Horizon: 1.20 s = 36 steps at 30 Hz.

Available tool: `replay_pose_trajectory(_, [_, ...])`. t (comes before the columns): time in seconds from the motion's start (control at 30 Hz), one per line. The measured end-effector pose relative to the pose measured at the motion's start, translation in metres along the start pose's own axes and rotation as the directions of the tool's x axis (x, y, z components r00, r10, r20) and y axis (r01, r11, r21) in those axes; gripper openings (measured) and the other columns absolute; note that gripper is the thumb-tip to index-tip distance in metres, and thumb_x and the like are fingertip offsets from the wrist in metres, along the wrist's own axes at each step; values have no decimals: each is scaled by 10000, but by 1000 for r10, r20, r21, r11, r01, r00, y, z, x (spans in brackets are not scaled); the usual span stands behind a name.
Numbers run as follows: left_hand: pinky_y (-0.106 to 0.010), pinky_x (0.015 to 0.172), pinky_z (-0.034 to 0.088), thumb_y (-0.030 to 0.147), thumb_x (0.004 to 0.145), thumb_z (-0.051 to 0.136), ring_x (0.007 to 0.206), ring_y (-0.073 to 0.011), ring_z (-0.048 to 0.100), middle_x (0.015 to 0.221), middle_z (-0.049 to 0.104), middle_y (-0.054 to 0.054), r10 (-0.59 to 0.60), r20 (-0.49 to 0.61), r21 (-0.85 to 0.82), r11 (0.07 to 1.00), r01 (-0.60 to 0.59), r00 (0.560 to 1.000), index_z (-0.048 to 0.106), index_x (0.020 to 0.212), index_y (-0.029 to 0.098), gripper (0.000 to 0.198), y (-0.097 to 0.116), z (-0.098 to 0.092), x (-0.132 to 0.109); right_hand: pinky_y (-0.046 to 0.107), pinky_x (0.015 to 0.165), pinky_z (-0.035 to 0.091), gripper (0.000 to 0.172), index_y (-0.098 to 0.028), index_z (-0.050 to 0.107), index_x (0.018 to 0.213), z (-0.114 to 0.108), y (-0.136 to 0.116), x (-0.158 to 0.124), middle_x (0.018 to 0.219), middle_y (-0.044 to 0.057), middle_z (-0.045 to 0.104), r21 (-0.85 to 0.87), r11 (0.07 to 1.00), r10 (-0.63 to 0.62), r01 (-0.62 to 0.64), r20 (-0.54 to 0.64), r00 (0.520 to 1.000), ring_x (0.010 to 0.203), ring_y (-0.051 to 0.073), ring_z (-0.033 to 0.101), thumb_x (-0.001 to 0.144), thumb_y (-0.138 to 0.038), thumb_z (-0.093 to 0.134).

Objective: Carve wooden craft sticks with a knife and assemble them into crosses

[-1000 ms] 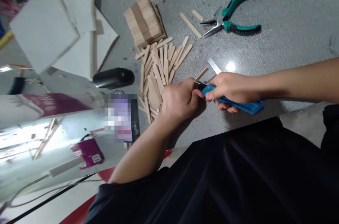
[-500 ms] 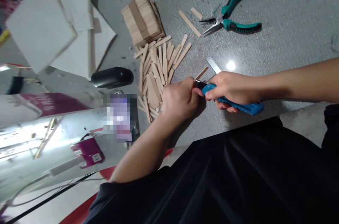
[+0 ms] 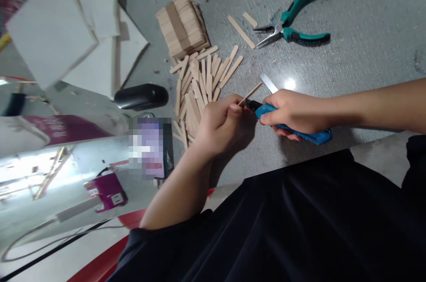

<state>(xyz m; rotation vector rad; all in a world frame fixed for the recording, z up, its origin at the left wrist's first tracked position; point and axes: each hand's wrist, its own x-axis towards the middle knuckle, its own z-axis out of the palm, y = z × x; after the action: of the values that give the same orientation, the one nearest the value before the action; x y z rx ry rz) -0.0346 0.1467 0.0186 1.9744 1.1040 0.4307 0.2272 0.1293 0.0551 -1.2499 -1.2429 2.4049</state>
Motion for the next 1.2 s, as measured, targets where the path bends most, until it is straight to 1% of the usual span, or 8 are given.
replay_pose_trajectory(0.1, [-322, 682, 489, 847, 1204, 474, 702, -168, 638, 779, 728, -51, 58, 63, -289, 957, -37, 996, 677, 864, 217, 745, -1, -8, 1, 285, 549, 426, 217, -256, 545, 961, -4, 5, -6, 714, -31, 610, -282, 942, -194, 182, -12, 981, 557, 141, 540, 1156, -265, 640])
replay_pose_trajectory(0.2, [-290, 648, 474, 797, 1190, 601, 648, -131, 572, 718, 659, -12, 107, 83, -450, 891, -58, 991, 674, 837, 206, 692, 2, -11, 0, 302, 645, 407, 108, -230, 649, 1067, -11, 14, -11, 814, -6, 688, -605, 705, -438, 372, 42, 898, 657, 154, 559, 1135, -308, 681])
replay_pose_trajectory(0.37, [-272, 598, 460, 676, 1188, 700, 584, -120, 535, 653, 616, 15, 151, 61, -538, 837, -95, 987, 734, 865, 195, 580, 13, -13, -6, 346, 659, 336, 293, -211, 729, 1297, -16, 30, -15, 857, 28, 767, -872, 352, -536, 340, 110, 837, 633, 188, 550, 1184, -437, 581])
replay_pose_trajectory(0.57, [-286, 592, 457, 399, 1128, 723, 589, -148, 566, 594, 575, 26, 104, 95, -456, 889, -50, 990, 755, 836, 215, 347, 25, -23, -9, 367, 640, 282, 361, -223, 730, 1380, -17, 38, -18, 741, 5, 711, -968, 150, -457, 202, 113, 882, 577, 205, 485, 1184, -416, 497])
replay_pose_trajectory(0.67, [-299, 589, 442, 361, 1079, 700, 615, -168, 573, 598, 577, 13, 40, 119, -412, 911, 12, 992, 743, 809, 229, 304, 31, -27, -9, 379, 632, 227, 434, -208, 744, 1405, -15, 34, -18, 693, 9, 682, -991, 76, -383, 112, 74, 921, 567, 217, 458, 1192, -463, 464])
replay_pose_trajectory(0.83, [-294, 591, 397, 358, 1066, 649, 609, -148, 519, 596, 539, 26, -5, 103, -314, 949, 37, 995, 703, 794, 216, 311, 35, -28, -10, 370, 642, 219, 437, -223, 743, 1422, -8, 19, -20, 743, 33, 742, -998, 60, -250, 1, -14, 968, 560, 217, 484, 1186, -457, 459])
replay_pose_trajectory(1.07, [-296, 586, 374, 348, 1081, 633, 571, -127, 444, 580, 495, 42, 3, 60, -241, 970, 11, 998, 663, 763, 213, 346, 37, -25, -11, 399, 658, 182, 446, -212, 754, 1431, 1, -5, -25, 778, 70, 769, -997, 4, -142, -72, -72, 987, 572, 236, 489, 1187, -455, 469])
replay_pose_trajectory(1.2, [-305, 527, 336, 386, 1110, 671, 513, -124, 416, 560, 503, 31, 12, -82, -271, 962, -34, 997, 638, 733, 225, 412, 28, -24, -17, 412, 655, 183, 429, -187, 760, 1395, -1, -14, -28, 819, 93, 802, -991, -51, -62, -127, -124, 990, 561, 232, 457, 1201, -395, 439])
